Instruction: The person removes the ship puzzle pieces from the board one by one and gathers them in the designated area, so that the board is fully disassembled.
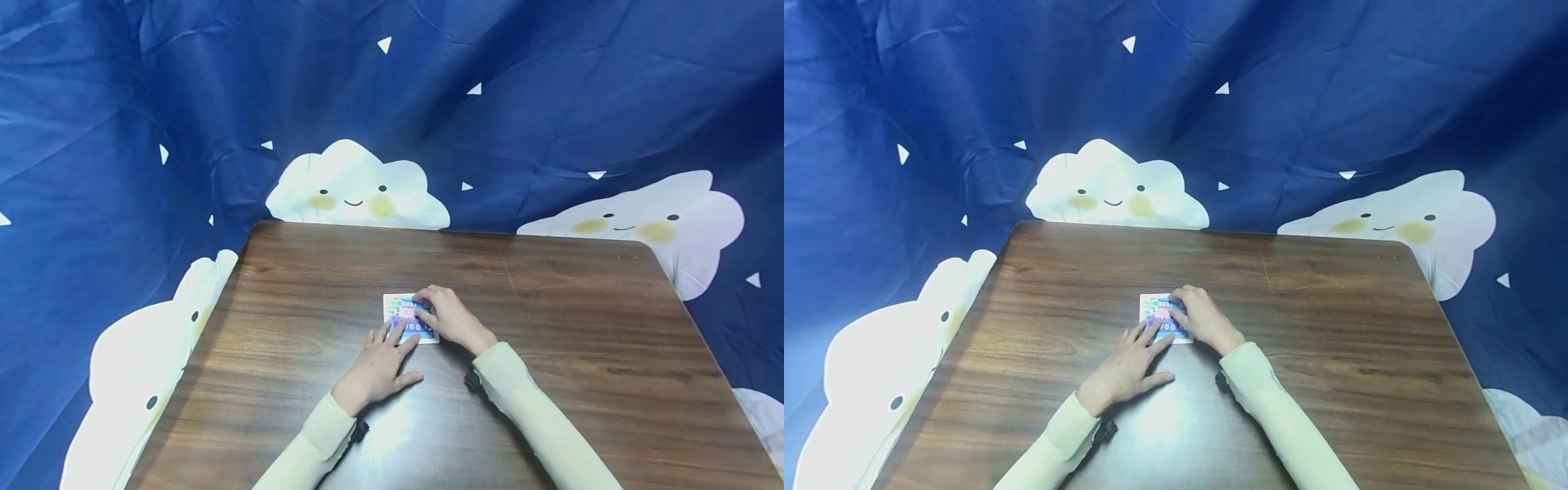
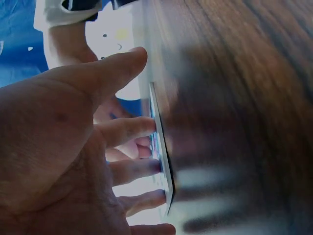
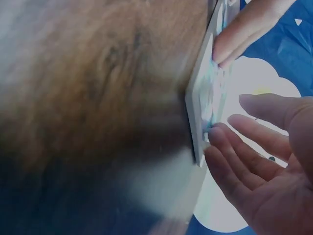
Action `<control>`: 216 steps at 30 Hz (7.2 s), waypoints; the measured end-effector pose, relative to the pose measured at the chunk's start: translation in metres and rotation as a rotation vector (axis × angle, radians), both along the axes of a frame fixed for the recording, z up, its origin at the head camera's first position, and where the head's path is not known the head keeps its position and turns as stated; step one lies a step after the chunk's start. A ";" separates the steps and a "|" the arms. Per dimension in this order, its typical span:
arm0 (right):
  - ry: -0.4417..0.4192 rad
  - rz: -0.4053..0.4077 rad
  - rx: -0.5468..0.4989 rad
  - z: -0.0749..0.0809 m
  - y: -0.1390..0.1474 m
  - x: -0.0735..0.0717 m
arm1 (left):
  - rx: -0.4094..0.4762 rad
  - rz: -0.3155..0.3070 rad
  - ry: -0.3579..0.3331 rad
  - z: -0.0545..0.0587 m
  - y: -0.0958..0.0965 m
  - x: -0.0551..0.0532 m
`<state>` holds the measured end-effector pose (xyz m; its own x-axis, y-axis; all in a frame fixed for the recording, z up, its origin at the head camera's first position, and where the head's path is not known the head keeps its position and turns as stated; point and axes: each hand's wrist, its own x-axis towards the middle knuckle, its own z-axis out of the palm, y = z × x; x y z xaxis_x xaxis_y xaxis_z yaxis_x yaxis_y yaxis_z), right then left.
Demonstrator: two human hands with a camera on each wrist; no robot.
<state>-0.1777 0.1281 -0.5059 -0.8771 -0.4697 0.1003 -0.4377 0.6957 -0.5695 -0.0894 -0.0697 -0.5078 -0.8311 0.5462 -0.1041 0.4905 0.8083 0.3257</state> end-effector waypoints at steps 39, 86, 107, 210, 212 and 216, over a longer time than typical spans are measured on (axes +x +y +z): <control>-0.114 0.059 -0.054 -0.011 -0.011 -0.025 | -0.062 -0.014 0.089 -0.002 0.006 -0.002; -0.299 -0.338 -0.224 -0.009 0.050 -0.035 | -0.073 0.013 0.111 -0.005 0.005 0.000; -0.141 -0.364 -0.099 -0.005 0.046 -0.039 | -0.074 0.015 0.103 -0.004 0.009 -0.002; -0.025 -0.032 -0.140 -0.007 -0.018 -0.021 | -0.042 0.040 0.092 -0.008 0.004 0.002; -0.014 -0.042 -0.166 -0.007 -0.014 -0.022 | -0.037 0.041 0.089 -0.008 0.004 0.002; -0.014 -0.064 -0.200 -0.007 -0.005 -0.025 | -0.032 0.042 0.086 -0.008 0.004 0.001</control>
<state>-0.2031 0.1231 -0.5126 -0.9067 -0.3846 0.1731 -0.3867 0.5945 -0.7050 -0.0885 -0.0653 -0.5155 -0.8598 0.5083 -0.0478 0.4811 0.8380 0.2573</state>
